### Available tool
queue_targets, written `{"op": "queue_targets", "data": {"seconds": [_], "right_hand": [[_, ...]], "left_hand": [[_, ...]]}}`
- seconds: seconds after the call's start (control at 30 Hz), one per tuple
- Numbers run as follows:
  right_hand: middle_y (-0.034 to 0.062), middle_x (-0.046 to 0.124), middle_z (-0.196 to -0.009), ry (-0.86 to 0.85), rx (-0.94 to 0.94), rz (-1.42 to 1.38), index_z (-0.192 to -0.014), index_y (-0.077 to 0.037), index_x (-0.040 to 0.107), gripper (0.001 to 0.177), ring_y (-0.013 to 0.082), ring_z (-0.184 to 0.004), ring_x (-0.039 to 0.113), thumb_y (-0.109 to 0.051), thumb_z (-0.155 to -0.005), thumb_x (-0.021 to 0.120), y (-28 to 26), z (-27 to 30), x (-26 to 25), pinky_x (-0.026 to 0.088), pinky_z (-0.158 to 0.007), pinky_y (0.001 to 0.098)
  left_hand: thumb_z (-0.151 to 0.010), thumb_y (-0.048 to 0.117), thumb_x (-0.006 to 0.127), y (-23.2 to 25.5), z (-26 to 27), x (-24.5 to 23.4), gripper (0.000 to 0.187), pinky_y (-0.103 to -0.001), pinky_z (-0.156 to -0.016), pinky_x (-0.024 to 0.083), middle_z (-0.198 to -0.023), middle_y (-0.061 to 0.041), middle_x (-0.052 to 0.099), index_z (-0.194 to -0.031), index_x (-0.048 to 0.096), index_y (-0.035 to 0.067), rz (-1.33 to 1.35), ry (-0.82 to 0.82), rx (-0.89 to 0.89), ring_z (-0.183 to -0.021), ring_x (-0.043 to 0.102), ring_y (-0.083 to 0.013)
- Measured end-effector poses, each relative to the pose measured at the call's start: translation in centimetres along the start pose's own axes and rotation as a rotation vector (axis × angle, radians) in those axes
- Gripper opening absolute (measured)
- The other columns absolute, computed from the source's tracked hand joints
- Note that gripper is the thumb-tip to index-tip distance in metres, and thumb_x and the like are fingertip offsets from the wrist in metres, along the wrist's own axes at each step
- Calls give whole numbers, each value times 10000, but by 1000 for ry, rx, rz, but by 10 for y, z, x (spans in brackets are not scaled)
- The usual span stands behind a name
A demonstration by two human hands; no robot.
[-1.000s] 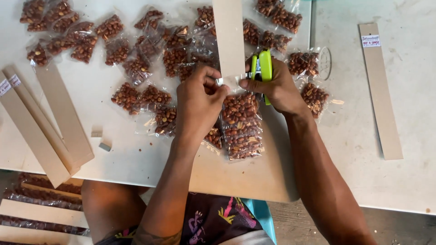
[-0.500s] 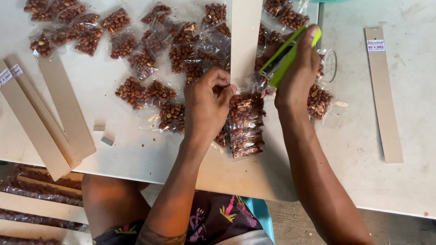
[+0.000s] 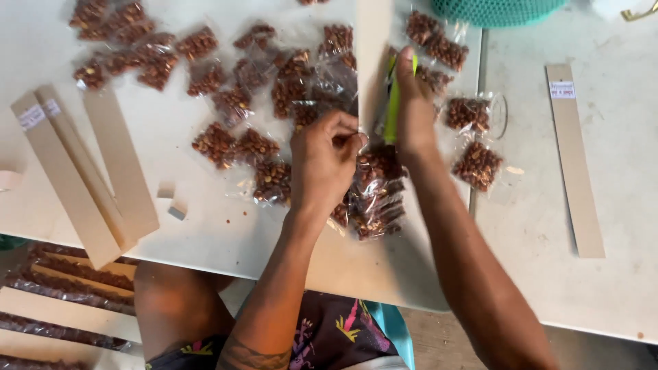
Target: Stapling small plastic bags of nuts onto cardboard display strips for retail sale.
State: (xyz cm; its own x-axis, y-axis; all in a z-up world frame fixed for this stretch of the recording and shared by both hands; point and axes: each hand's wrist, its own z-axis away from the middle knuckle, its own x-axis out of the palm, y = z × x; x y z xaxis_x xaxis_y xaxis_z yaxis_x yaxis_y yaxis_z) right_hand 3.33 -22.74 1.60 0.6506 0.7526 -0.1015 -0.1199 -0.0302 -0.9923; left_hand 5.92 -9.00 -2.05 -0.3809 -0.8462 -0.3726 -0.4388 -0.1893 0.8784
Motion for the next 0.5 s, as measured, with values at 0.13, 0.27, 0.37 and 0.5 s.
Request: {"op": "queue_targets", "data": {"seconds": [0.13,0.27,0.37,0.5], "right_hand": [[114,317,-1328,-298,-18,31,-1344,-77,335,687,304,-1220,312,-450,-786,479,31,-19,-37,239,-996,510],[54,643,-765,-386,-220,-43,-963,-23,658,308,169,-705,644,-56,-754,882,78,-28,-59,501,-727,280],[93,654,-784,-436,-262,-66,-966,-28,629,240,190,-730,642,-44,-817,816,72,-19,-62,501,-708,312],[67,635,-764,-283,-245,-167,-960,-1,632,301,152,-700,651,23,-760,856,96,-21,-63,509,-678,281]], "left_hand": [[-936,126,744,-23,-12,-22,206,-392,-795,646,-973,-206,757,-1082,689,-9,305,-161,-118,-937,763,-293],[-967,185,731,-74,-72,-11,225,-447,-746,634,-920,-204,699,-1065,668,-7,-183,85,9,-911,748,-369],[-876,357,756,-88,-94,10,382,-528,-828,596,-987,-211,656,-1041,675,22,-644,130,-15,-1001,697,-418],[-849,150,723,-95,-94,10,183,-515,-865,571,-941,-153,661,-1000,694,51,-514,-25,-44,-1006,678,-400]]}}
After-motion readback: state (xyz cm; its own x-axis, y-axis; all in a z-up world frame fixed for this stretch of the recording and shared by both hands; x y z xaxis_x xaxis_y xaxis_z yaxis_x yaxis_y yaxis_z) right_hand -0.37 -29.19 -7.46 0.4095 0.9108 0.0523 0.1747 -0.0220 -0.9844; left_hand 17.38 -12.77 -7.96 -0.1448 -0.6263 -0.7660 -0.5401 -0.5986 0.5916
